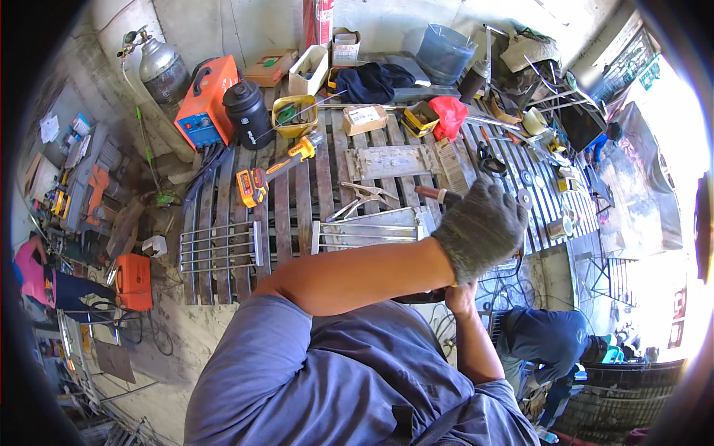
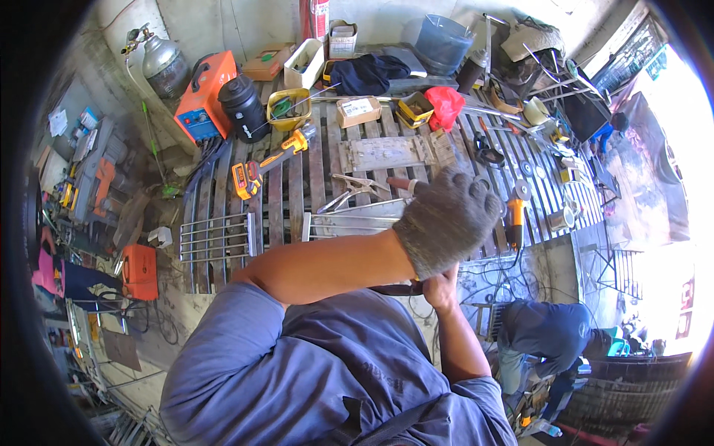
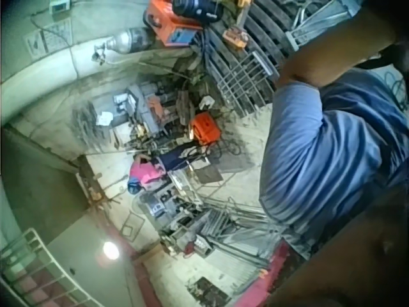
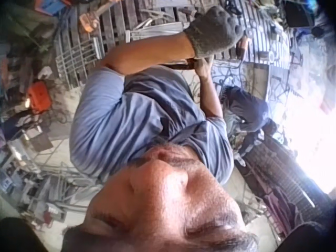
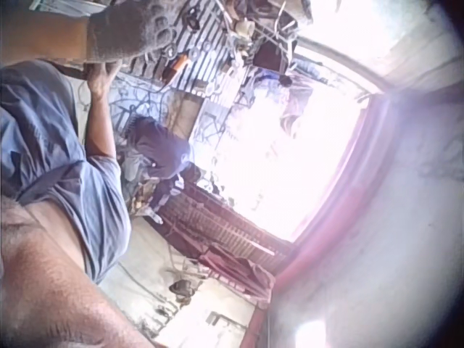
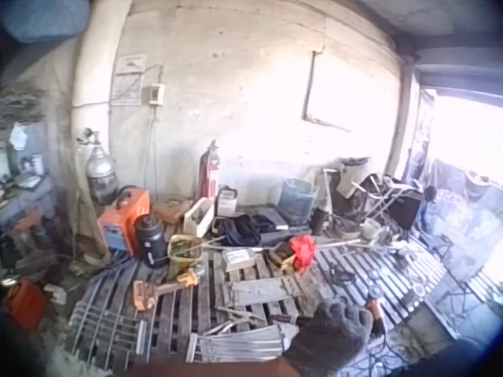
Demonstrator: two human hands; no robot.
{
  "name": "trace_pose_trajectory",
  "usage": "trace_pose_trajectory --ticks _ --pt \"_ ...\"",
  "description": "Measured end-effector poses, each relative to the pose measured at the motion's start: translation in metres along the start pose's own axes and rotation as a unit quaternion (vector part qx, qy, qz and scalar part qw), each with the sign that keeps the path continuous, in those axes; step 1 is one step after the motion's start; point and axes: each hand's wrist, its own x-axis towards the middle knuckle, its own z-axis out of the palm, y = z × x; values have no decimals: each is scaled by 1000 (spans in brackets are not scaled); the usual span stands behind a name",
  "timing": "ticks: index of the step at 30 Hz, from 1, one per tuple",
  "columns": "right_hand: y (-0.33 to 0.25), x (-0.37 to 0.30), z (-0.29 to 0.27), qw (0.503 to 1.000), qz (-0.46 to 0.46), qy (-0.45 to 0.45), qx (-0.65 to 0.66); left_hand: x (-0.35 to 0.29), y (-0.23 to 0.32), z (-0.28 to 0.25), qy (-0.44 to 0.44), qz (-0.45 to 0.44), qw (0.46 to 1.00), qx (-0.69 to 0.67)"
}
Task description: Measuring and welding metal rods into a frame structure.
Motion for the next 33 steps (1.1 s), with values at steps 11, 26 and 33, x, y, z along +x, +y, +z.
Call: trace_pose_trajectory --ticks 11,26,33 --pt "-3 14 43 967 -229 80 -74 -89 -5 21 72 -339 697 -627" --pt "-54 22 83 983 -73 116 -120 -104 -31 41 148 -392 394 -818" --pt "-43 40 71 961 8 82 -264 -105 -29 54 117 -476 353 -797"
